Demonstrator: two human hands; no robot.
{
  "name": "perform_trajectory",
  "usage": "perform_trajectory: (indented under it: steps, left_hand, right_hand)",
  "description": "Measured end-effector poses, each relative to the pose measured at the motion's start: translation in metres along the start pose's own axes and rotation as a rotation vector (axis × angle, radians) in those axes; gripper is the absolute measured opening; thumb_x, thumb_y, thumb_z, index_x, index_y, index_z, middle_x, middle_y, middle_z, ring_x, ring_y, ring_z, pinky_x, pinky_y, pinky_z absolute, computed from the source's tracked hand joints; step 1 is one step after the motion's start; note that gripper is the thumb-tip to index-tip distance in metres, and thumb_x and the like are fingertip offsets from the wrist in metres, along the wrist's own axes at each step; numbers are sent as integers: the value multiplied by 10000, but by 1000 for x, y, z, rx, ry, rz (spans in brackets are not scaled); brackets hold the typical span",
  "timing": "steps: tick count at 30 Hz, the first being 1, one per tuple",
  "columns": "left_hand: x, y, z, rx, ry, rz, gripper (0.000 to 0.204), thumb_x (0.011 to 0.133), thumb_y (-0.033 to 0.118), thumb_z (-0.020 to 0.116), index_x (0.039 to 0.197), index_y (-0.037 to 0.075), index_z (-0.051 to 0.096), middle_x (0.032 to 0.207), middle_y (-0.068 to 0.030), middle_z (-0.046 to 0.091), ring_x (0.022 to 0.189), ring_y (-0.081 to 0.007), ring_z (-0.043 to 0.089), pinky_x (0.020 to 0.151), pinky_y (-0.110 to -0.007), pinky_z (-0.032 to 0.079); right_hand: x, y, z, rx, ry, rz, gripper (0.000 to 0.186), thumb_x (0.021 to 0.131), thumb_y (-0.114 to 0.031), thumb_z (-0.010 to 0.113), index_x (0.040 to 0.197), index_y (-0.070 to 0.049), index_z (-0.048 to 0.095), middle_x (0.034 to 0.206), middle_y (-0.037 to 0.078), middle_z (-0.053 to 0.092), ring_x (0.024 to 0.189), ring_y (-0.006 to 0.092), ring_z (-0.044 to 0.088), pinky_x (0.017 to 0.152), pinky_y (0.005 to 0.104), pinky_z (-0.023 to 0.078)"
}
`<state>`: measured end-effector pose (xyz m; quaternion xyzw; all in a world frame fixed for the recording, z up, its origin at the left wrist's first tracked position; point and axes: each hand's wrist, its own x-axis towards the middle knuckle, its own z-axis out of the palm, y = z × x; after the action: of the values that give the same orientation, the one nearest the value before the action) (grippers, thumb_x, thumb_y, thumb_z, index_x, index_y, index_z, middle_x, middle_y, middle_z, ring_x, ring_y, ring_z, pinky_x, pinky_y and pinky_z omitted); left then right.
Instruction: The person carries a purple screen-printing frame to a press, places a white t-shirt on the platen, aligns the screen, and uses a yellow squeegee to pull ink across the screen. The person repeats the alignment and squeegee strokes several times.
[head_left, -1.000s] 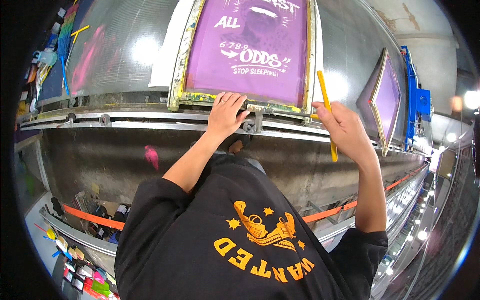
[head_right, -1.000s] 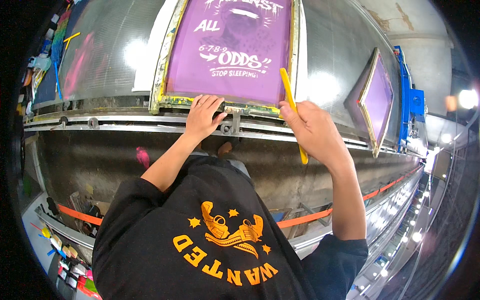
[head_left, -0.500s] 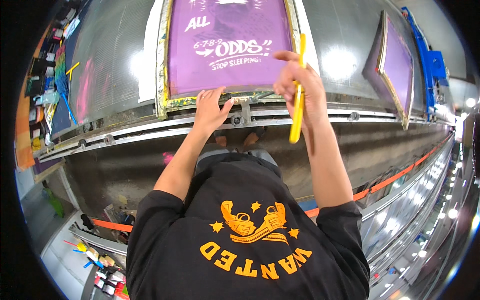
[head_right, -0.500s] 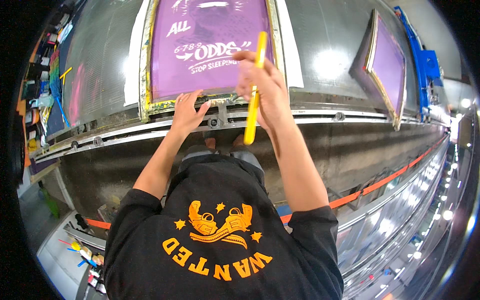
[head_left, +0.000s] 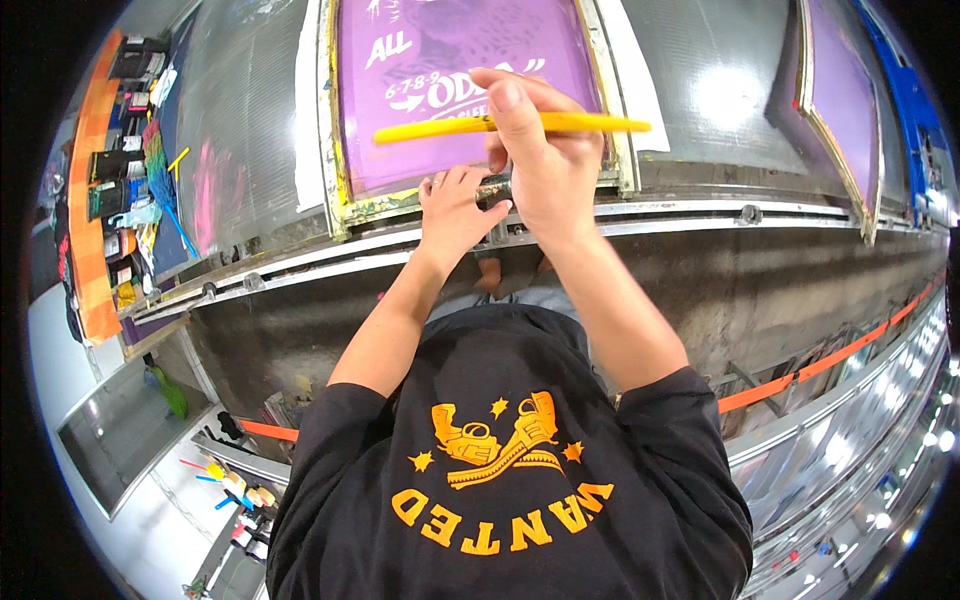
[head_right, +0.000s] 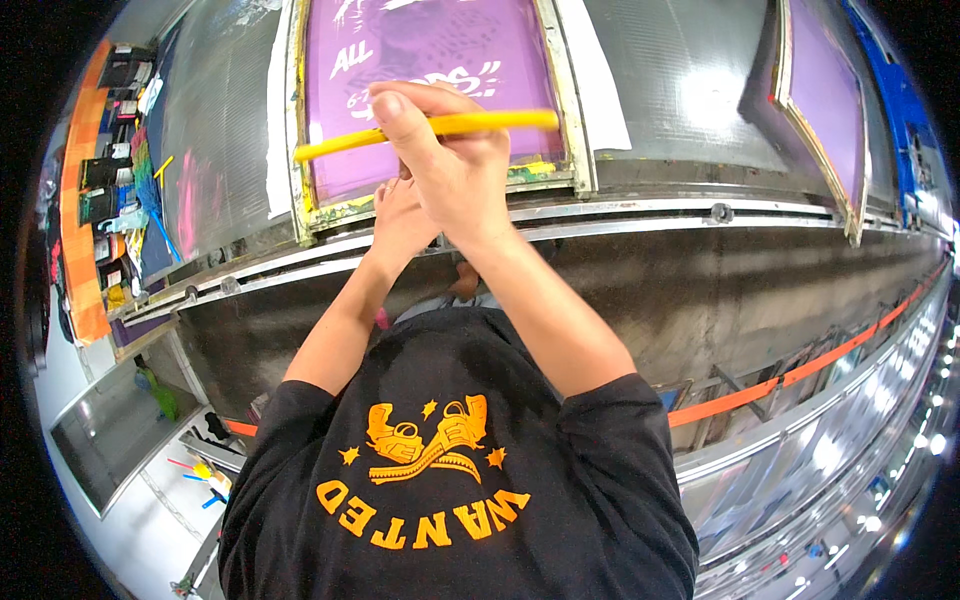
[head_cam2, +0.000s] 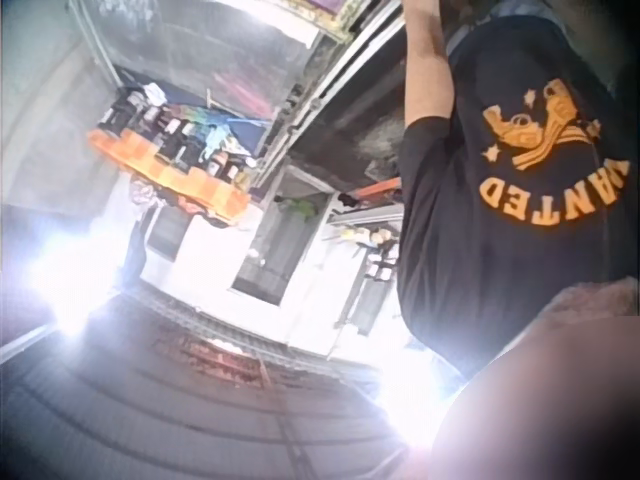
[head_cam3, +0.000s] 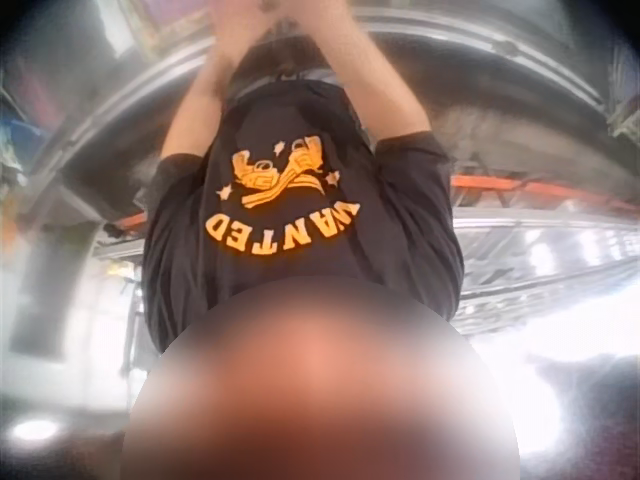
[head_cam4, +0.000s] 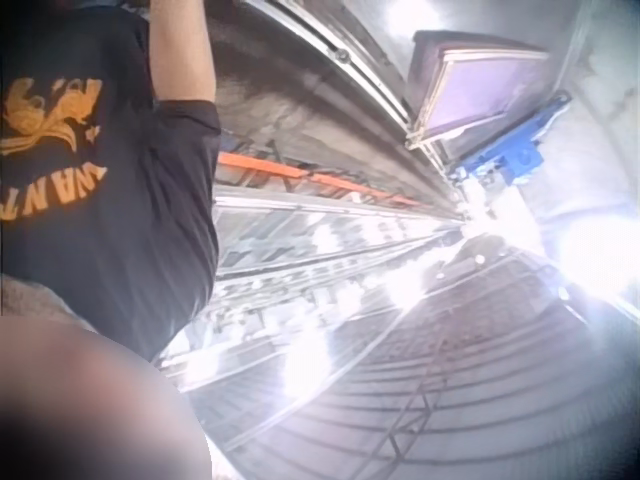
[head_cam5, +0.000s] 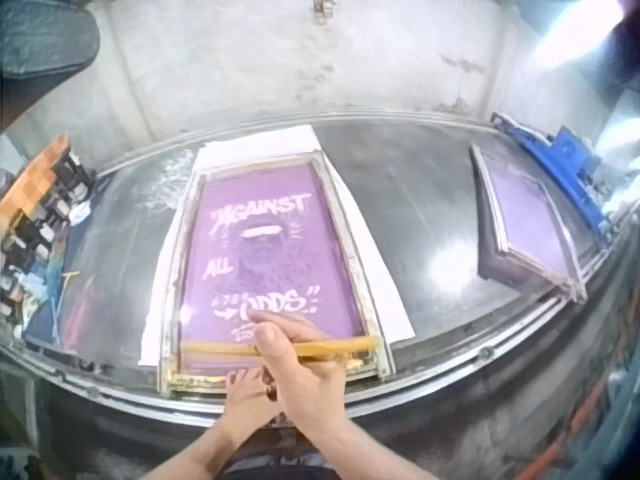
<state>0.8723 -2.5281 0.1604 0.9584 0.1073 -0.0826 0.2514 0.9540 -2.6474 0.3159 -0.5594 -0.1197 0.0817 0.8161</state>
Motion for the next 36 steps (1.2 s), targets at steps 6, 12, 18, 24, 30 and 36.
perform_trajectory:
  steps: [6,12,18,24,30,36]
  left_hand:
    - [-6,0,6,-40,141,45,513,798,441,792,1221,180,667,1236,-57,626,1258,-299,548,1140,-646,286]
    - [-11,-8,12,-33,190,80,550,809,491,778,1248,176,678,1241,-55,629,1260,-288,553,1155,-651,268]
    - [-16,-12,3,-27,141,47,564,808,494,777,1258,167,678,1251,-41,632,1261,-269,554,1160,-633,280]
    - [-16,-13,7,-45,171,60,575,803,484,784,1267,164,673,1237,-37,640,1255,-268,557,1160,-620,285]
    - [-16,-12,2,-69,161,77,576,817,491,782,1267,148,671,1232,-47,649,1252,-270,561,1144,-601,281]
    - [-17,-18,10,-82,234,95,560,806,469,796,1243,141,675,1207,-57,654,1223,-271,579,1130,-607,292]
  right_hand:
    - [-13,22,4,-245,-81,-344,318,1041,-179,632,1278,24,692,972,82,632,653,104,595,569,239,497]
    - [25,-21,-24,42,-698,263,391,987,-120,620,1350,20,650,1001,71,673,761,67,593,628,220,465]
    - [34,-4,-13,-536,-469,-492,263,927,-26,588,1120,-44,765,1066,129,672,783,167,640,653,266,509]
    - [24,-36,-13,-1253,-306,-875,257,790,-40,657,1015,-92,771,1424,199,599,1420,342,495,1224,504,281]
    - [25,-90,2,-1590,-951,-773,191,780,-120,754,945,-53,684,1209,126,679,1388,301,527,1268,529,280]
    - [18,-83,33,-2230,-804,-596,162,802,-237,687,673,-150,735,594,61,665,694,258,702,745,370,449]
